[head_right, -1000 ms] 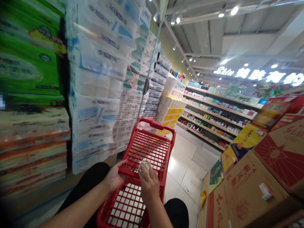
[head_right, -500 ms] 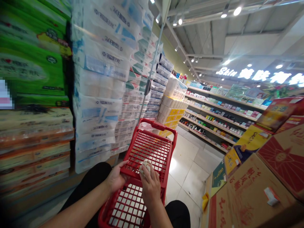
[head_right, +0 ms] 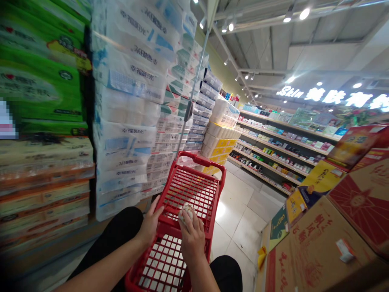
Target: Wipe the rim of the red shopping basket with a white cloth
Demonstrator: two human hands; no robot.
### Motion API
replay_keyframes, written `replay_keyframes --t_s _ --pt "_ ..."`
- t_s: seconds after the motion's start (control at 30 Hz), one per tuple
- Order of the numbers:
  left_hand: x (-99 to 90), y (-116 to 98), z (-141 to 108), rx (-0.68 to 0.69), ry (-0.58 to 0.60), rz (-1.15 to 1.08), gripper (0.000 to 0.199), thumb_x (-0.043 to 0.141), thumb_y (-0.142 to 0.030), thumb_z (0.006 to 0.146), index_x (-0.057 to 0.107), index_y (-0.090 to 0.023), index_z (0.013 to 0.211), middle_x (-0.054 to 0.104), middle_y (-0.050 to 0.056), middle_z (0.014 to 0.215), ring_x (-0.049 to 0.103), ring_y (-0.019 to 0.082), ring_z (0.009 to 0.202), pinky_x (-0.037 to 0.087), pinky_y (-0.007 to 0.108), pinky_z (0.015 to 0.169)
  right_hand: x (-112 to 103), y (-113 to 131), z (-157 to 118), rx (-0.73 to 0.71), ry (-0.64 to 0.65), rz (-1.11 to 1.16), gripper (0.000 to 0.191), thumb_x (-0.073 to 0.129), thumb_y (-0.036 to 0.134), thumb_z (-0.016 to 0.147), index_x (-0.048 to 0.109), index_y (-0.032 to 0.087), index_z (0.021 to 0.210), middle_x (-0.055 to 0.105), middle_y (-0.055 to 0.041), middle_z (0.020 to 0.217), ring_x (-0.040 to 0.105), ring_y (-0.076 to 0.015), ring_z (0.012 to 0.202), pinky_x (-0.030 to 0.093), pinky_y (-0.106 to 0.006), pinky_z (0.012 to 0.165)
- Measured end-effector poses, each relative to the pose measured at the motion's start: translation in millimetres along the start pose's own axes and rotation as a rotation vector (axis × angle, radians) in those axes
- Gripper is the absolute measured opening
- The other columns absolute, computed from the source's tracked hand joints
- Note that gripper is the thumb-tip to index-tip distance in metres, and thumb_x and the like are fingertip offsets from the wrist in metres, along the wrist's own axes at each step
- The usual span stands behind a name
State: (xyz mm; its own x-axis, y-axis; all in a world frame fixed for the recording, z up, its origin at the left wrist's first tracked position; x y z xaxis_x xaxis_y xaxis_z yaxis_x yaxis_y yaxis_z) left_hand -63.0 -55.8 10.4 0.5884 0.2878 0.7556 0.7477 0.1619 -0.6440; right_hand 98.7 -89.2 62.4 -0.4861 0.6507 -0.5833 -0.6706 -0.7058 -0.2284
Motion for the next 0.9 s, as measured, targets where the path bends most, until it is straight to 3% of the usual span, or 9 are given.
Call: replay_keyframes --t_s 0.1,0.23,0.37,0.43,0.67,0.9 --pt "-3.7 -20 -6 0.288 -0.051 0.232 0.046 0.059 -0.008 0.077 0.057 -0.026 0.118 0.048 0.002 0.140 0.028 0.020 0.139 0.020 0.033 0.116 1 -1 -1 0.008 0.009 -0.009 0.050 0.039 0.006 0.090 0.049 0.025 0.135 0.055 -0.0037 0.132 0.038 -0.0248 0.133 0.042 -0.041 0.099" --pt "11.3 -36 -15 0.476 0.093 0.478 0.045 0.052 -0.005 0.075 0.062 -0.027 0.114 0.044 -0.001 0.143 0.020 0.019 0.142 0.009 0.034 0.119 3 -1 -3 -0.010 0.023 -0.033 0.049 0.040 0.008 0.091 0.048 0.025 0.135 0.055 -0.0030 0.132 0.038 -0.0254 0.133 0.042 -0.040 0.097" --pt "28.9 -36 -10 0.407 0.293 0.631 0.029 0.059 -0.008 0.071 0.071 -0.026 0.091 0.063 0.006 0.117 0.020 0.027 0.140 0.004 0.042 0.118 5 -1 -4 -0.006 0.004 -0.021 0.048 0.040 0.007 0.090 0.051 0.024 0.133 0.058 -0.0034 0.129 0.041 -0.0243 0.131 0.042 -0.038 0.096" --pt "35.6 -33 -4 0.390 0.349 0.717 0.018 0.065 -0.013 0.069 0.071 -0.026 0.081 0.065 0.008 0.111 0.022 0.031 0.138 0.000 0.044 0.117 6 -1 -4 0.010 0.010 -0.008 0.048 0.039 0.005 0.088 0.054 0.023 0.130 0.059 -0.0038 0.128 0.042 -0.0244 0.130 0.041 -0.039 0.096" --pt "47.7 -23 9 0.504 0.372 0.871 0.005 0.073 -0.021 0.066 0.069 -0.024 0.067 0.063 0.010 0.106 0.024 0.034 0.135 -0.004 0.042 0.115 15 -2 -8 0.037 0.083 0.000 0.048 0.046 0.004 0.083 0.057 0.024 0.126 0.059 -0.0039 0.127 0.046 -0.0251 0.124 0.045 -0.039 0.094" --pt "44.5 -18 16 0.466 0.356 0.807 0.009 0.072 -0.024 0.067 0.067 -0.026 0.060 0.065 0.009 0.091 0.029 0.033 0.131 -0.001 0.042 0.115 14 -4 -5 0.055 0.178 0.083 0.050 0.052 0.010 0.079 0.057 0.024 0.127 0.054 -0.0034 0.132 0.045 -0.0252 0.125 0.048 -0.041 0.098"
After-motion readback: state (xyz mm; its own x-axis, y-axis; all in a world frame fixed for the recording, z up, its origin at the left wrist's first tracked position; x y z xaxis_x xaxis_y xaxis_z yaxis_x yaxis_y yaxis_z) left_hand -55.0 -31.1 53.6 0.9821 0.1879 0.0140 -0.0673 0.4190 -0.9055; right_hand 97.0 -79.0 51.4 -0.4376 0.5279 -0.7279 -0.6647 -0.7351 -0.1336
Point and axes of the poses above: each hand's wrist, its own z-axis towards the middle knuckle, its own x-axis out of the palm, y = z × x, the point moved 7 cm from there along z, towards the middle knuckle
